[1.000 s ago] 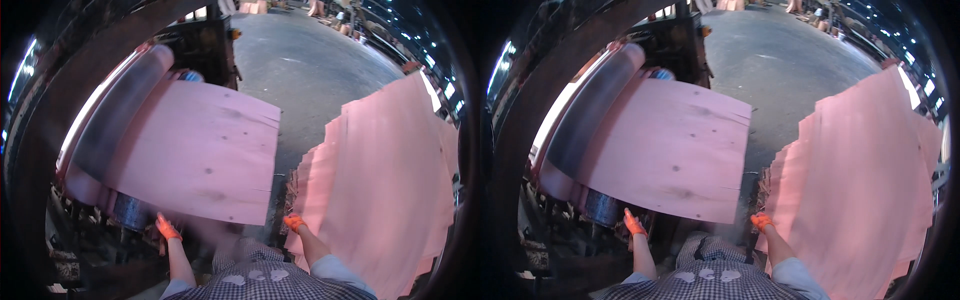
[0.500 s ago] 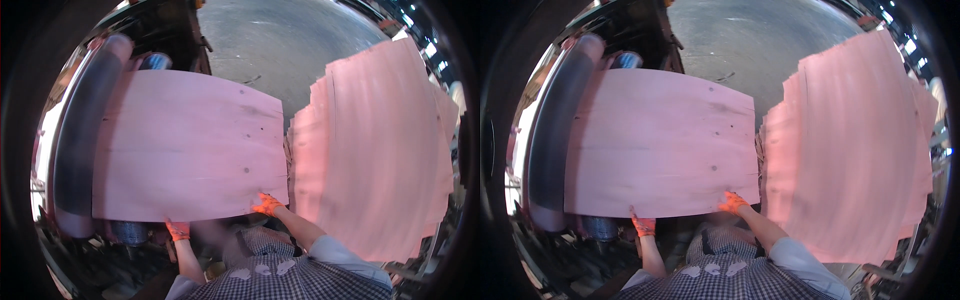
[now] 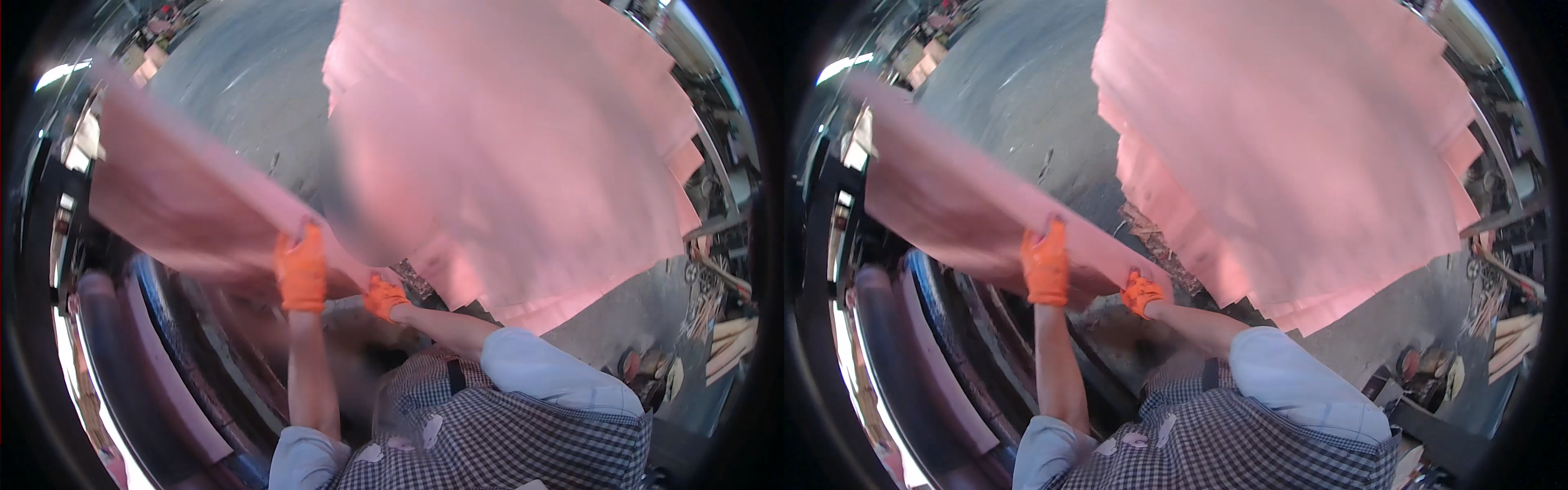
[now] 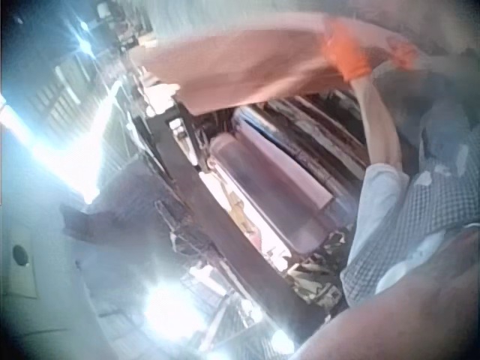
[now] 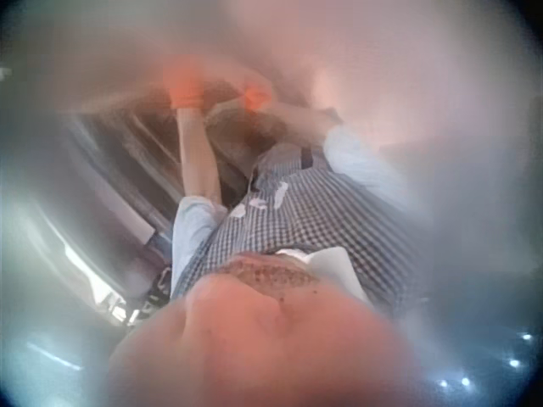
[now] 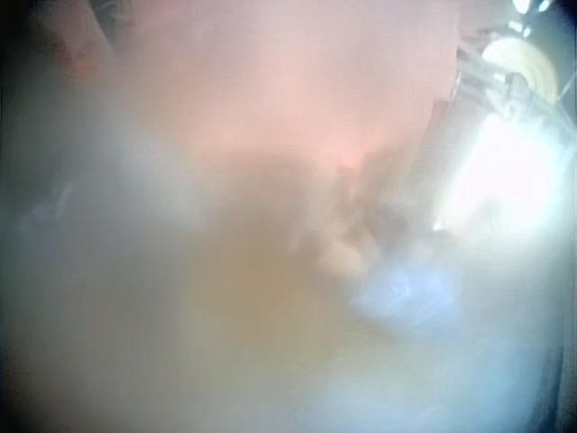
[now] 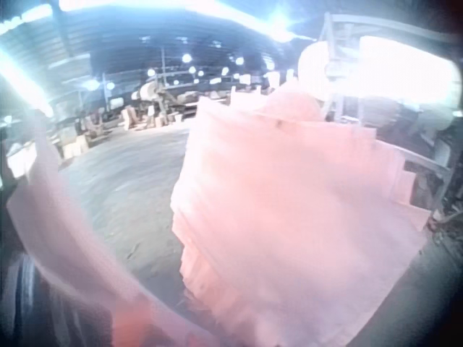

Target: Feeding wood veneer into a glue-spreading machine and using a manual spreader to apply glue to sheets.

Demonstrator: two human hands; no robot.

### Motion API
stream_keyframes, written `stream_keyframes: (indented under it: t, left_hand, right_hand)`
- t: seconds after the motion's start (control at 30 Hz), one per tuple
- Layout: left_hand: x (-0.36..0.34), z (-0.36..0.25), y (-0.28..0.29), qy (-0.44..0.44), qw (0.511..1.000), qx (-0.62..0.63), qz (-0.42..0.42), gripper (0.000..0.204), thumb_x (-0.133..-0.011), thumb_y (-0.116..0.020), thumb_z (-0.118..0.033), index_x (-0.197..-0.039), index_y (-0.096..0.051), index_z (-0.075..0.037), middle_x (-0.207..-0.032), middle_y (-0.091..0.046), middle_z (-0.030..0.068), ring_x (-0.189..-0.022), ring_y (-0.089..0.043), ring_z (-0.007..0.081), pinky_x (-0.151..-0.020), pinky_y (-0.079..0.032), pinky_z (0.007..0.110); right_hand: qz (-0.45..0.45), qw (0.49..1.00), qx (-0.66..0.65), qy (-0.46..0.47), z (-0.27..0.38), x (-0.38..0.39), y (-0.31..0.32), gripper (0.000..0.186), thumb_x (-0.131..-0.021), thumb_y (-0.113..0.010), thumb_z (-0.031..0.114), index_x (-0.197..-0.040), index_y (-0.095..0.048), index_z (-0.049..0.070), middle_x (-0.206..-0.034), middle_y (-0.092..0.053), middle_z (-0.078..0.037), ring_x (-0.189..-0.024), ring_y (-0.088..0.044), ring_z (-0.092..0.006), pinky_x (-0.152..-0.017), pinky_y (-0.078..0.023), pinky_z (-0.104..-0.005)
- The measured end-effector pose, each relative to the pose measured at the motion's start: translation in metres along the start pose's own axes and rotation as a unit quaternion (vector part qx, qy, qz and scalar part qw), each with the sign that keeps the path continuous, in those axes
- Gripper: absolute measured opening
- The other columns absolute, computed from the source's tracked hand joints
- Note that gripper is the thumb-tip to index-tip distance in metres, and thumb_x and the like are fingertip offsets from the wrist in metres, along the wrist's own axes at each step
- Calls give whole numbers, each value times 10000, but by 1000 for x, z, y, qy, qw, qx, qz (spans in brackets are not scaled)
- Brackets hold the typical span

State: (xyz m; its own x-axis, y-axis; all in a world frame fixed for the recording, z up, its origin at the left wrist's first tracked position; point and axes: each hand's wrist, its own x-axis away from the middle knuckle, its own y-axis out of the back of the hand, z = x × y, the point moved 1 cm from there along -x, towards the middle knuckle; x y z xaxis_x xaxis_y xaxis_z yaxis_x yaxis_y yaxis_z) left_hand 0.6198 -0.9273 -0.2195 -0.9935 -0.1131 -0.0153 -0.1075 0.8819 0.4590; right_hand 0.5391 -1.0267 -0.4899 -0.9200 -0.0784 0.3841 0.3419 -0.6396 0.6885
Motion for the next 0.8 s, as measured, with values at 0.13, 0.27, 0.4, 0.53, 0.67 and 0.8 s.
stream_keyframes:
  t: [0.13,0.27,0.4,0.53,0.67,0.8]
  left_hand:
    - [38,-130,-121,-79,987,19,138,497,-870,-713,-265,-1289,-562,-45,-866,-616,5,-785,-523,79,-725,-468,247]
    - [93,-159,-160,-111,833,347,417,671,-894,-667,-123,-1475,-343,-32,-1251,-540,78,-1138,-534,155,-992,-434,302]
    - [106,-112,-135,-131,861,251,423,657,-929,-622,-84,-1495,-295,-16,-1339,-511,105,-1221,-524,200,-1038,-412,338]
    - [104,-26,-73,-40,943,223,244,587,-955,-599,-98,-1470,-335,-2,-1328,-540,108,-1217,-527,202,-1042,-407,335]
    - [124,84,86,-27,997,-35,-69,588,-976,-587,-234,-1472,-348,-27,-1313,-557,122,-1226,-521,206,-1056,-386,351]
    - [216,156,199,121,901,113,-401,587,-983,-578,-299,-1472,-354,-66,-1393,-489,129,-1249,-517,263,-1040,-380,381]
  right_hand:
    - [-204,969,-93,99,-108,15,43,349,-940,-471,340,-1100,-539,37,-1103,-648,-233,-1061,-614,-404,-911,-464,-482]
    - [-264,961,-85,-19,-233,70,78,451,-922,-543,458,-1146,-630,76,-1143,-666,-165,-1046,-624,-345,-905,-496,-431]
    - [-240,845,-323,-351,-275,113,149,532,-916,-519,546,-1090,-659,63,-944,-708,-147,-806,-697,-307,-699,-568,-397]
    - [-217,789,-268,-508,-341,145,107,355,-919,-532,366,-949,-669,39,-780,-686,-161,-640,-683,-301,-495,-538,-418]
    - [-11,828,-275,-489,-308,123,56,261,-886,-536,260,-886,-655,28,-723,-671,-183,-604,-674,-337,-488,-531,-475]
    - [135,890,-170,-400,-265,73,3,279,-876,-544,288,-906,-655,34,-775,-673,-206,-638,-683,-325,-575,-551,-424]
